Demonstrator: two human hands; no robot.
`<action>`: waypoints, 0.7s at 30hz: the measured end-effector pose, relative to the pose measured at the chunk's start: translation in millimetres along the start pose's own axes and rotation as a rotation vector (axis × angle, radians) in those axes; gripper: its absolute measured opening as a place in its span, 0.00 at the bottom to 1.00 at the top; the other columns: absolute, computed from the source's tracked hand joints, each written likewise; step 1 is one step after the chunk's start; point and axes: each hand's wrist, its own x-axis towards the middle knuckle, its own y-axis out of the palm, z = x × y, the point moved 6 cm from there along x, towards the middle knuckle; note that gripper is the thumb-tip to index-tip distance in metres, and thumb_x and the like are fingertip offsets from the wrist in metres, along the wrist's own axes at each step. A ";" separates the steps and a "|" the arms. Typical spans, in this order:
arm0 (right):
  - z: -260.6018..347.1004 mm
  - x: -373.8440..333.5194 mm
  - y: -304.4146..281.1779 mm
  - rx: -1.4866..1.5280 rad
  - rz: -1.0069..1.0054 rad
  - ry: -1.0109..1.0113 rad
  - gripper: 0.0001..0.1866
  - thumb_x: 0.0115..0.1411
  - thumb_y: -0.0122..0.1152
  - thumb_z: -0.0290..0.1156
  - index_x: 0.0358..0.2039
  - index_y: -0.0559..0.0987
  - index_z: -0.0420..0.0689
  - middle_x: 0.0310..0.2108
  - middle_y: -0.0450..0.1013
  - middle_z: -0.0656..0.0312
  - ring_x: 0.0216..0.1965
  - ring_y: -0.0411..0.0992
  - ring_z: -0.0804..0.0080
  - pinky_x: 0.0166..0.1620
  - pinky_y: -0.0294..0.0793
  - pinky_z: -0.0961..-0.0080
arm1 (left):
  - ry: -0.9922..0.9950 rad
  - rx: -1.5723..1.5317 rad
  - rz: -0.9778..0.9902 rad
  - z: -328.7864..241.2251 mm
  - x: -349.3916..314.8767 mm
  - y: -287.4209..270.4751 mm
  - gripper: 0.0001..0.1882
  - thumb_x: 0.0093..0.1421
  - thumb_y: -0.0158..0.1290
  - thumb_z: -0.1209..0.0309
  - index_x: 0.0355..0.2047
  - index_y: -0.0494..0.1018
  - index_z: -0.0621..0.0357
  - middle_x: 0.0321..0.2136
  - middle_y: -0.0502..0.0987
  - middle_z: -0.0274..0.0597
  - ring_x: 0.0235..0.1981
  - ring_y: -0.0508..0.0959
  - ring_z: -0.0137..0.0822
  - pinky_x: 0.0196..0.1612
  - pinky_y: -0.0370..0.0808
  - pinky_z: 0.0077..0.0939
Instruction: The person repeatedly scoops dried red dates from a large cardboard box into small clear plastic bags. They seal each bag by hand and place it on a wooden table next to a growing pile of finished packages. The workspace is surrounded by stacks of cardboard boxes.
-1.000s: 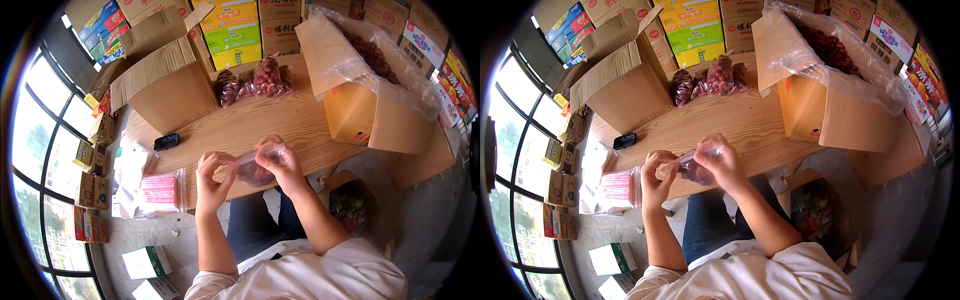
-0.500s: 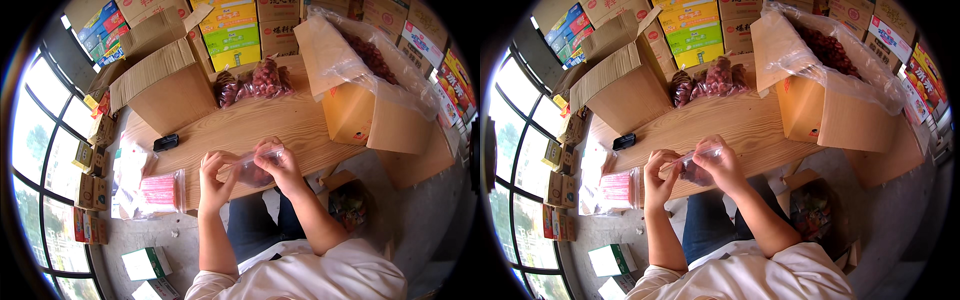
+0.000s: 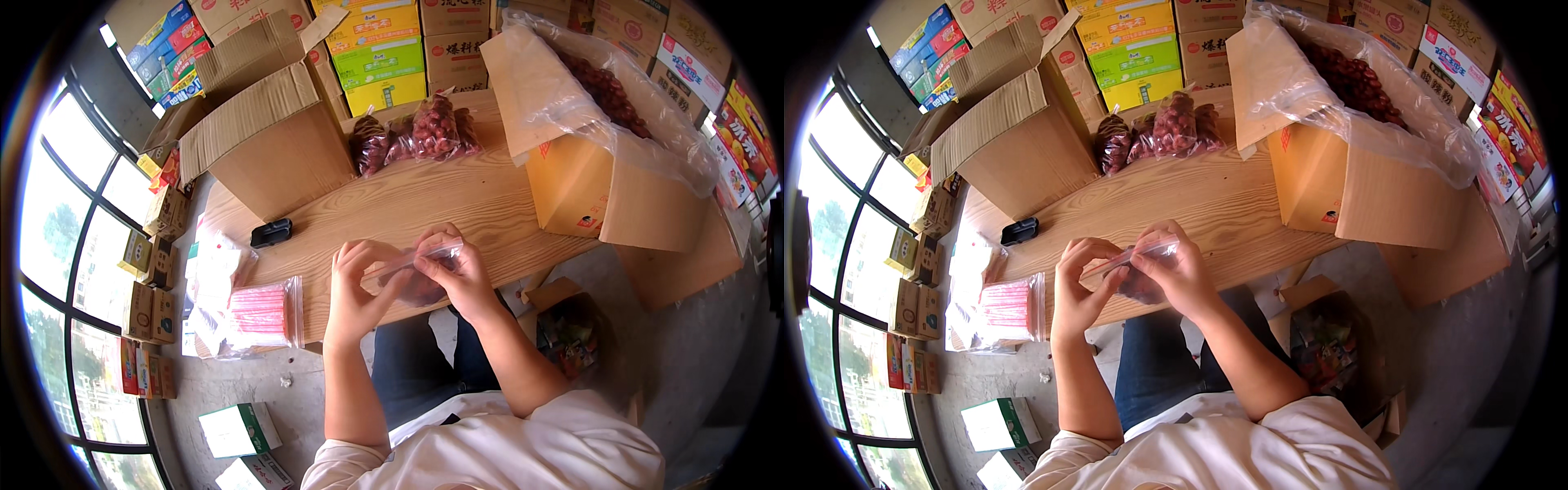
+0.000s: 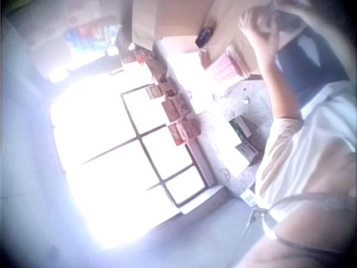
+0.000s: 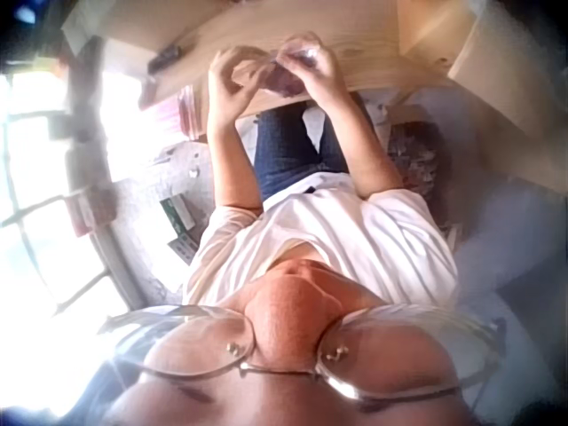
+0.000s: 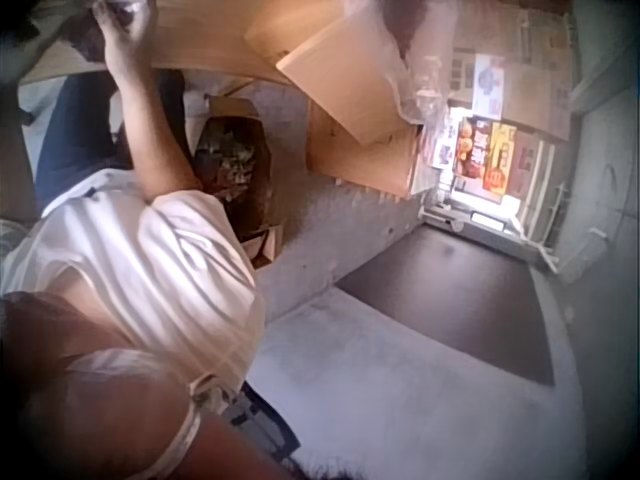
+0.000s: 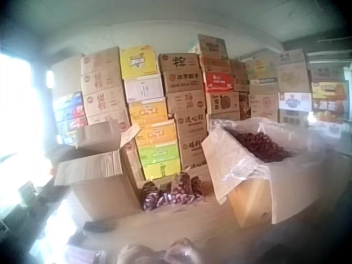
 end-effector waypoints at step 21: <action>1.1 -2.9 -11.8 0.061 -0.082 -0.047 0.04 0.57 0.61 0.26 0.30 0.75 0.42 0.39 0.66 0.62 0.43 0.64 0.77 0.49 0.62 0.79 | 0.048 0.241 -0.024 -15.9 6.5 7.1 0.07 0.44 0.63 0.72 0.24 0.77 0.56 0.24 0.77 0.33 0.34 0.74 0.37 0.46 0.63 0.32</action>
